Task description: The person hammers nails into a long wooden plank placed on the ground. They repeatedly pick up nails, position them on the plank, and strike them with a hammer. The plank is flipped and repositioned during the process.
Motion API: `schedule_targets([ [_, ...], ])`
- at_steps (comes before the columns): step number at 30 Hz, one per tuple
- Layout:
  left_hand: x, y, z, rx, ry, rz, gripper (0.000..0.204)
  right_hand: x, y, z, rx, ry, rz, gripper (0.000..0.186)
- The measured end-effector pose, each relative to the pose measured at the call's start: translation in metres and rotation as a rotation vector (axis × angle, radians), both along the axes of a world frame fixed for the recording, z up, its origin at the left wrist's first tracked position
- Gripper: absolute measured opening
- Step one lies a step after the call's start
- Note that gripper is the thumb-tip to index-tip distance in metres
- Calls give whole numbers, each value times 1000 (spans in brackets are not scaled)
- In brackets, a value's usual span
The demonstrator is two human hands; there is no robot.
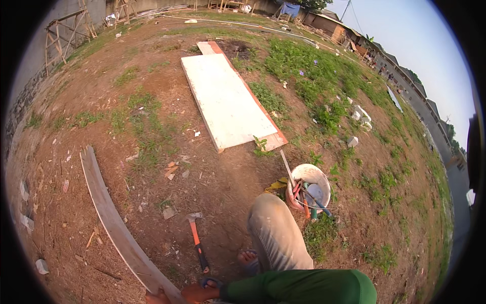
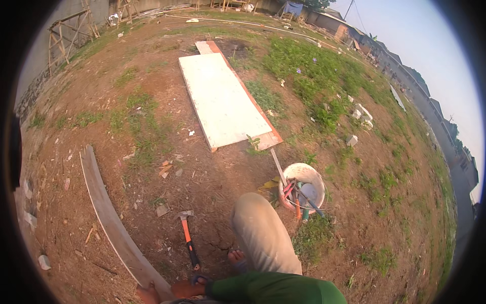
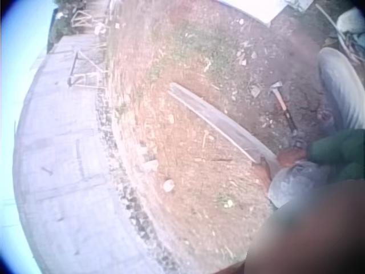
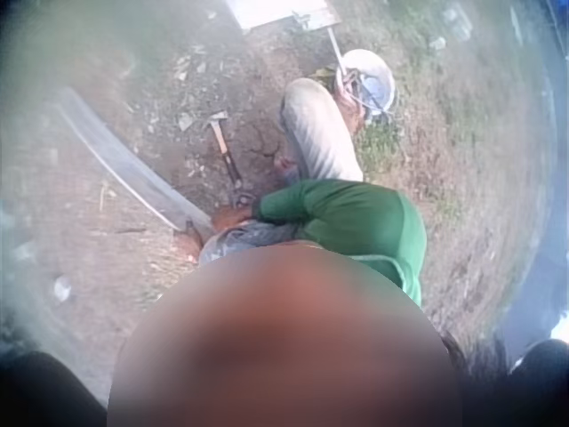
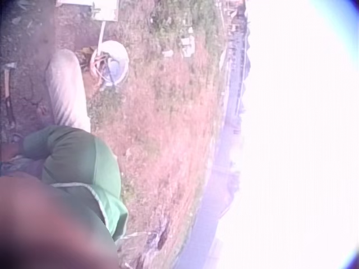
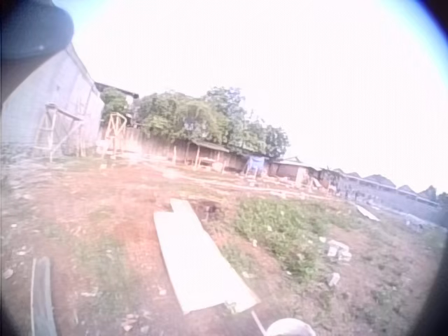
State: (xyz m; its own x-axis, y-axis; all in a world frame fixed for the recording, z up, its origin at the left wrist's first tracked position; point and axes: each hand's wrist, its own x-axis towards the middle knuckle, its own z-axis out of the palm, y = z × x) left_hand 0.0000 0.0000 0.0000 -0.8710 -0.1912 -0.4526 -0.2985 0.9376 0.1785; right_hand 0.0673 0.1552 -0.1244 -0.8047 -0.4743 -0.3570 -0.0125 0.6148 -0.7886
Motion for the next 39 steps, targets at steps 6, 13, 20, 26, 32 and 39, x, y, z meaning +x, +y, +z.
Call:
schedule_targets([
  [6, 6, 3, -8, 34, 113, 7, 90, 16, -3, -30, -102, 54, -21, 27],
  [13, 6, -1, -17, 271, 207, 103, 83, 25, 18, -34, -149, -314, -203, 42],
  [20, 4, 2, -18, 365, 287, 66, 75, 18, 24, -26, -137, -283, -205, 44],
  [26, 6, 5, -10, 328, 256, 98, 67, 9, 33, -20, -124, -176, -170, 44],
  [32, 6, 5, -5, 373, 280, 111, 62, -1, 40, -16, -99, -126, -166, 45],
  [39, 5, 1, -17, 407, 269, 107, 65, -4, 45, -15, -83, -106, -142, 45],
])
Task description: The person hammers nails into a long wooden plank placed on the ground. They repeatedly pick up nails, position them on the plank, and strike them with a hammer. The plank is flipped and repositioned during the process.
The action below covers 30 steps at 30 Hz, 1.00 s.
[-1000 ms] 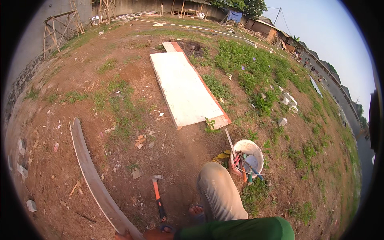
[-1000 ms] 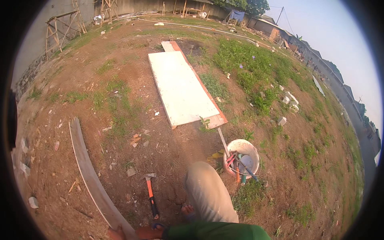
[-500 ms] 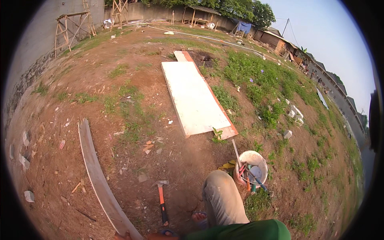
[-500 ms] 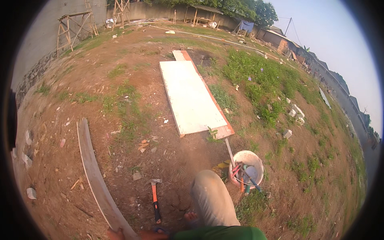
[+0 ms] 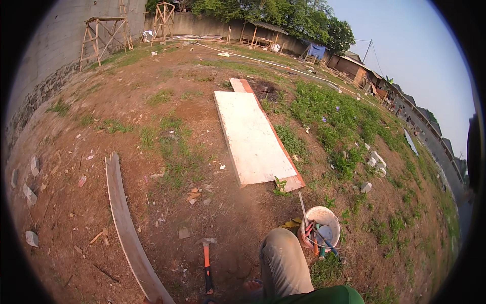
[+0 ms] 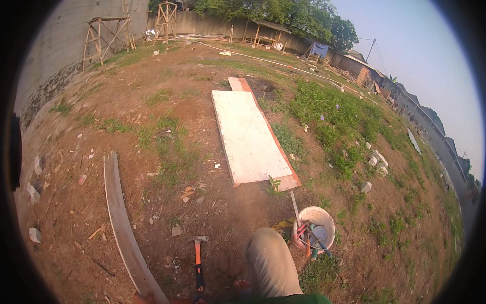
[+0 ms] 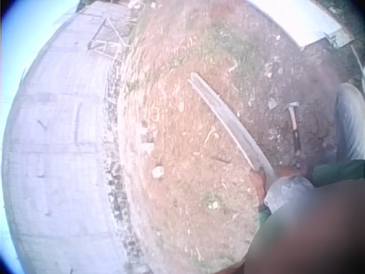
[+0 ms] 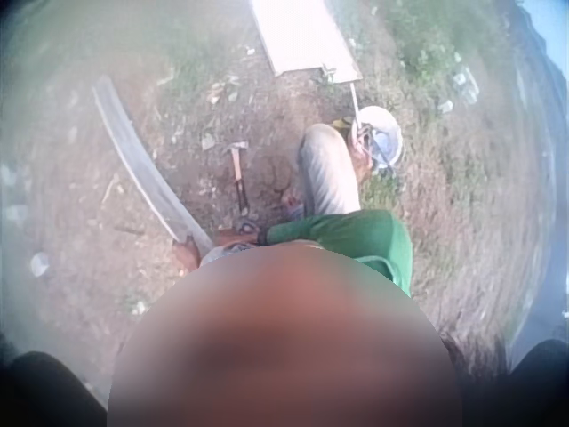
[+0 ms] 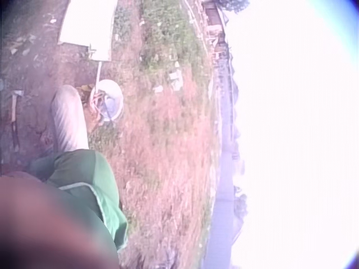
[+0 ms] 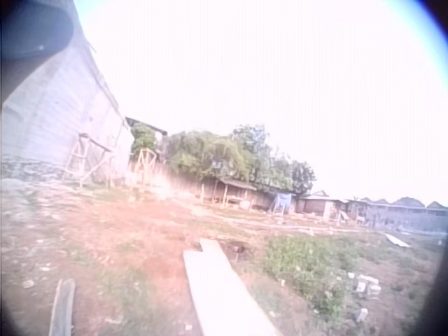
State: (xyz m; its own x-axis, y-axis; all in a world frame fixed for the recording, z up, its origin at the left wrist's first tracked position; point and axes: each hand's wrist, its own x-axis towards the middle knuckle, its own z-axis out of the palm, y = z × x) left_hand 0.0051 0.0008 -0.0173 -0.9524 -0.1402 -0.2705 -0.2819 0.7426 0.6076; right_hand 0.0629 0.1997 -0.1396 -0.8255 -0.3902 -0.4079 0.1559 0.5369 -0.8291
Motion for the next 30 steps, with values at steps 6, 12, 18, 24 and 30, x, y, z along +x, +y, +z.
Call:
schedule_targets([
  [6, -1, -1, 3, -2, 7, 23, 69, -6, 5, 1, 1, 44, -2, 46],
  [12, -3, 10, 31, 35, -59, 18, 69, -12, 8, 3, -1, 76, -8, 46],
  [18, 4, 10, 40, -51, -13, 6, 65, -8, 1, 0, -13, 79, 6, 47],
  [24, -3, -10, 27, -17, -9, -22, 66, 8, -16, -9, -41, 104, 20, 47],
  [30, -1, -9, 16, -161, -96, -11, 73, 27, -37, -10, -106, 175, 34, 48],
])
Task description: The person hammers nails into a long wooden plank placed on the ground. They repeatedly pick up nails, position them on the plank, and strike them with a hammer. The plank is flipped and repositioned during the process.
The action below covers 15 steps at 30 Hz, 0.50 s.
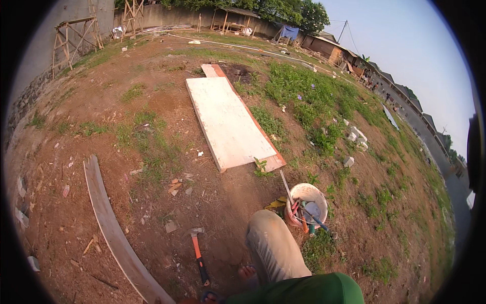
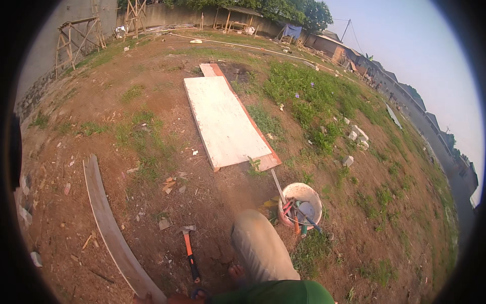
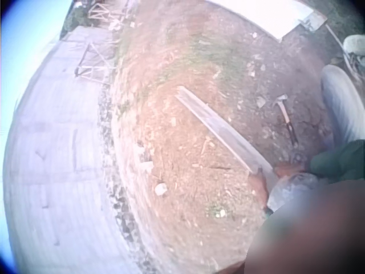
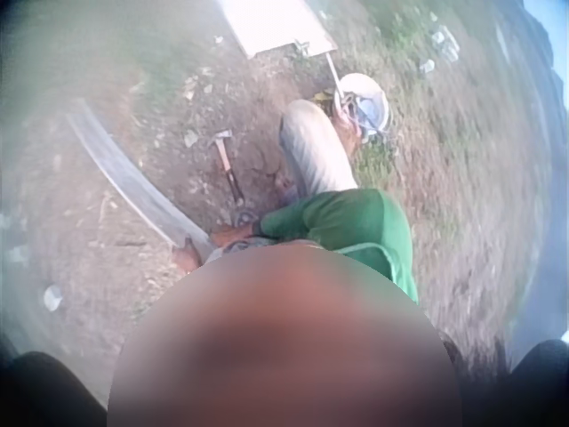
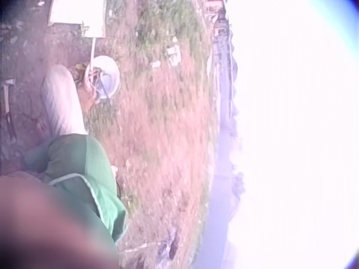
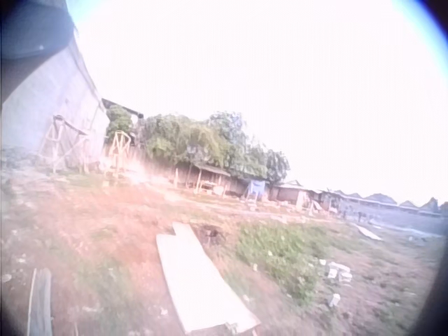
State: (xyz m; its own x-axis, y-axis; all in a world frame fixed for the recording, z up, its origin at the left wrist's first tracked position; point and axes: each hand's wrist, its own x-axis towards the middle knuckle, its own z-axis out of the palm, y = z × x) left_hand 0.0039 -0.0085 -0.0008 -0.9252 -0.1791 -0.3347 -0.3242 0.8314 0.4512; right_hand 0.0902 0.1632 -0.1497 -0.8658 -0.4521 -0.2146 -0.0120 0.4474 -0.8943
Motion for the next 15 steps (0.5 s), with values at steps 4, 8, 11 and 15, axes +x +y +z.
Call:
schedule_targets([
  [4, 1, 7, -10, -81, -51, -20, 77, -5, -14, 13, 185, 124, -46, 45],
  [8, 2, 7, -21, 11, -15, -16, 73, -17, -20, 32, 338, -103, -359, 43],
  [11, 7, 8, -28, 102, 50, -1, 68, -32, -4, 40, 365, -31, -17, 38],
  [15, 10, 11, -38, 77, 128, -42, 63, -55, 22, 31, 168, 314, 136, 17],
])
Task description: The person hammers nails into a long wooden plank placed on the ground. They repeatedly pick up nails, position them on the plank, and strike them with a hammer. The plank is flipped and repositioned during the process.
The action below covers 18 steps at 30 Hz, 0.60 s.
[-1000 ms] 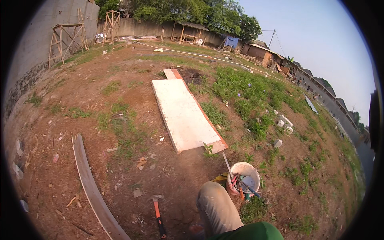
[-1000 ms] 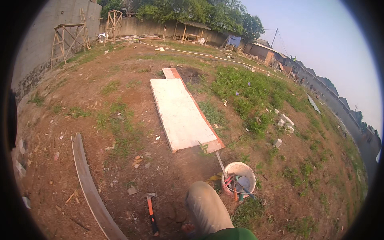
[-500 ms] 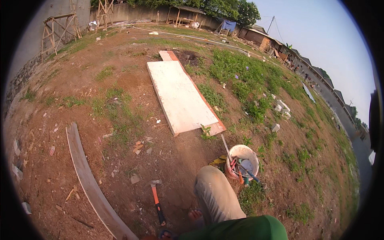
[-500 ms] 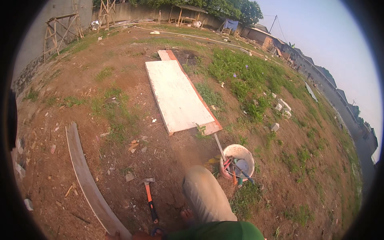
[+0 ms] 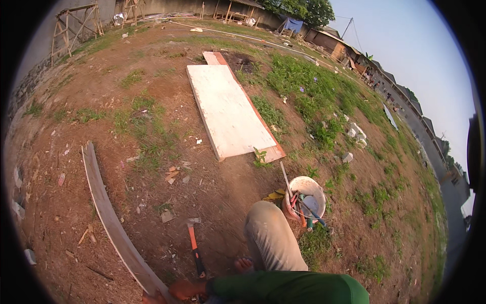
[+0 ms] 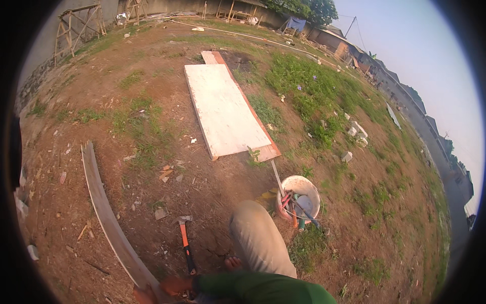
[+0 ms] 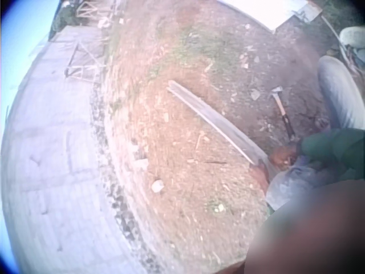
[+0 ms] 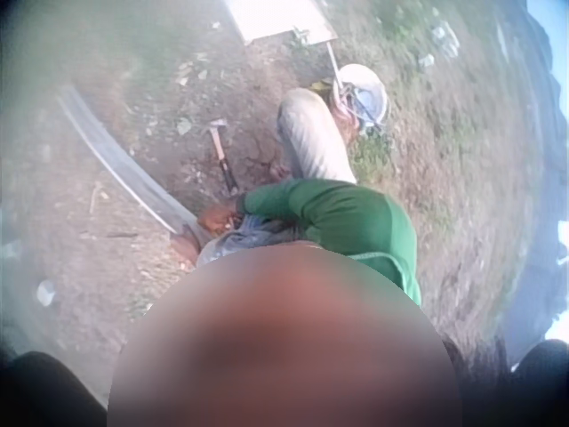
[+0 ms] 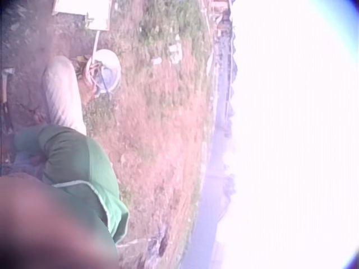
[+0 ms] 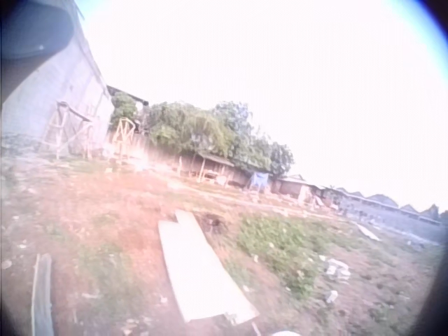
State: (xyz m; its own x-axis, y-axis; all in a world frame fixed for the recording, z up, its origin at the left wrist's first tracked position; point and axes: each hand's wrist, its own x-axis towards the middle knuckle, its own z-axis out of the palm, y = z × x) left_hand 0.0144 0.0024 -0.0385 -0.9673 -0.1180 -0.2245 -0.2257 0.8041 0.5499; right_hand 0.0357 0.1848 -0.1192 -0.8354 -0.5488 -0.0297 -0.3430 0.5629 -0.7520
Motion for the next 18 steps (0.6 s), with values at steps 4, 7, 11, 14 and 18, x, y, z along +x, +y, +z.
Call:
schedule_targets([
  [4, -4, -2, -10, -70, 10, -15, 65, 19, -5, -39, -121, -150, -43, 25],
  [7, -5, -3, -16, -87, 21, -7, 67, 49, -25, -82, -291, 2, -216, 23],
  [11, -3, -1, -14, -117, 53, 3, 70, 57, -37, -115, -271, 2, -79, 23],
  [14, -5, 0, -5, -52, 16, 8, 71, 50, -33, -111, 4, -141, 15, 23],
  [18, -8, 0, 7, -70, -46, 30, 72, 60, -32, -117, -151, -193, -38, 29],
])
